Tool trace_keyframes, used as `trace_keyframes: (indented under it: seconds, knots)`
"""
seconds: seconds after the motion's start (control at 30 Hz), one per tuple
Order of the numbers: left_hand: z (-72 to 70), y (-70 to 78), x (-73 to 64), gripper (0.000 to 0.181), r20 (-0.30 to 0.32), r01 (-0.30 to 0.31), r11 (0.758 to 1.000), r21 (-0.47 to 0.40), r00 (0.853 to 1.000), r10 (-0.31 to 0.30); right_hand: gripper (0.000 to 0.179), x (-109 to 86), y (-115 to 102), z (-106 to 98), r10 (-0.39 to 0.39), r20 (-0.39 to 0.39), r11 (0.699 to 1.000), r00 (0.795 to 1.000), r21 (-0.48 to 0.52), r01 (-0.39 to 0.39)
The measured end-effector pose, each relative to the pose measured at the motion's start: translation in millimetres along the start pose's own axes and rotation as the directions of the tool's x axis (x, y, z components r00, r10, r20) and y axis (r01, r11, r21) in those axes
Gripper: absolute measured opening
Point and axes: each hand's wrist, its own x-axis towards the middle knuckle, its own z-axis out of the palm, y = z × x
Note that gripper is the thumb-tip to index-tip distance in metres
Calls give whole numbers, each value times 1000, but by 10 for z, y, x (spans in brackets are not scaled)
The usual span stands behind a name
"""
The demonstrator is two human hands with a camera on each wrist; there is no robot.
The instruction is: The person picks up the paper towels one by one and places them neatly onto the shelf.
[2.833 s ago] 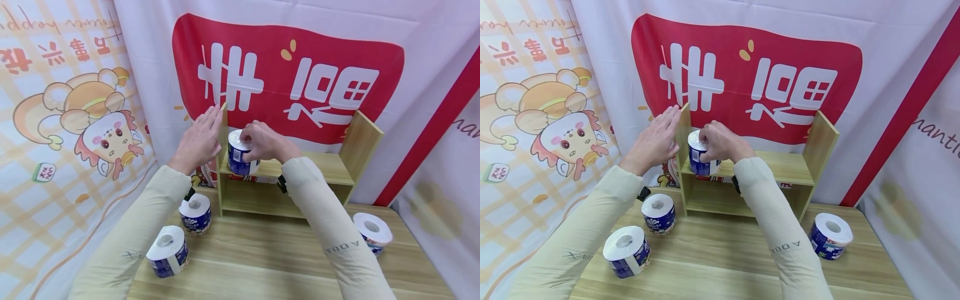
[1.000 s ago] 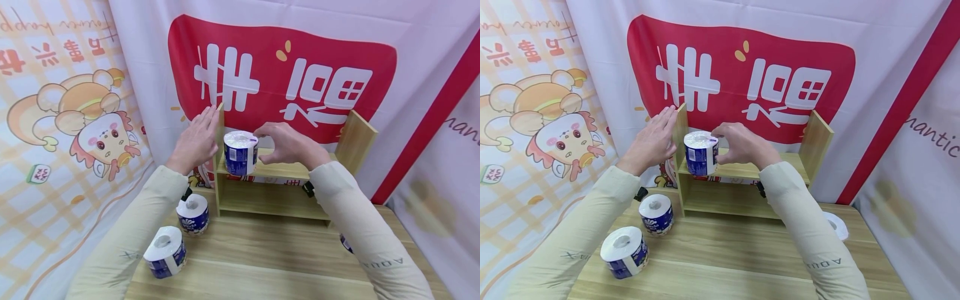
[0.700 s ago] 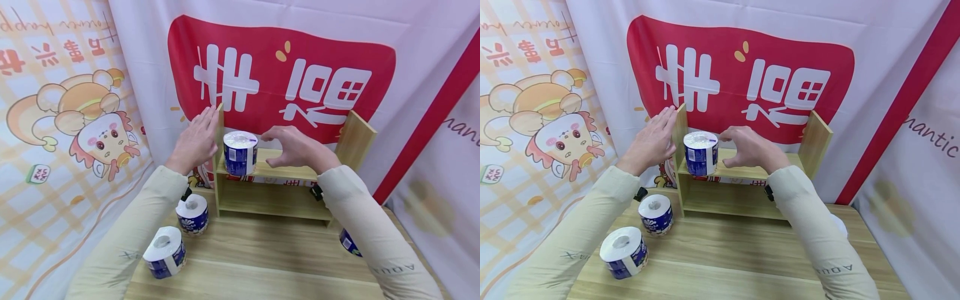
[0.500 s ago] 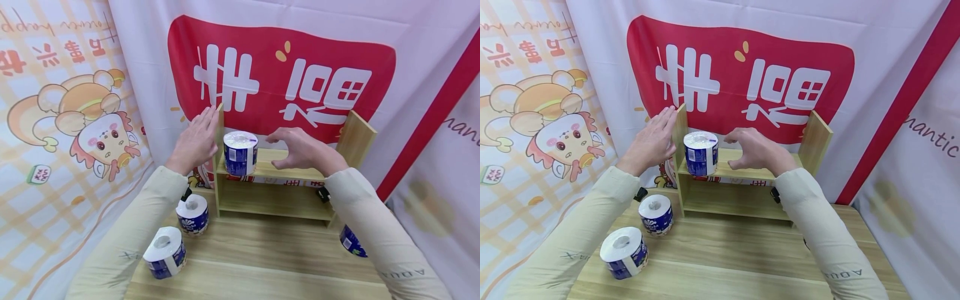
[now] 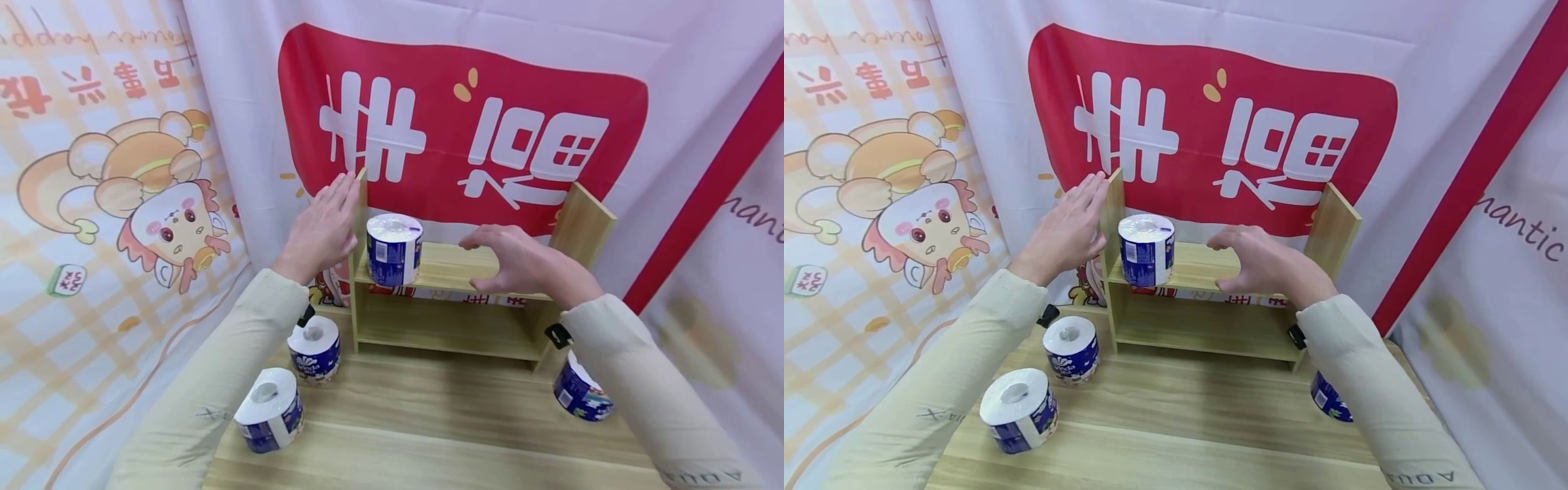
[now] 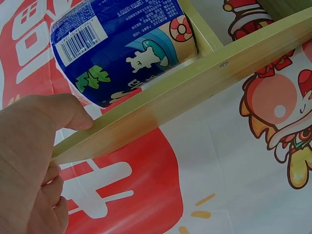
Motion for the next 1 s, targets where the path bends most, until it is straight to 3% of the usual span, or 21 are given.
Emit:
trace_keyframes:
  seconds: [0.23,0.7,1.0]
  knots:
    - [-2,1,17,88,13,5,1000,14,1000,-6,76,-180,79,82,2,52,1000,999,5,-2]
    - [13,-4,9,88,-2,2,1000,-12,1000,-2,62,-595,263,197,-55,57,997,997,-45,58]
    - [2,-12,13,87,-6,-4,1000,-3,1000,4,60,-908,490,305,6,55,999,998,-43,-3]
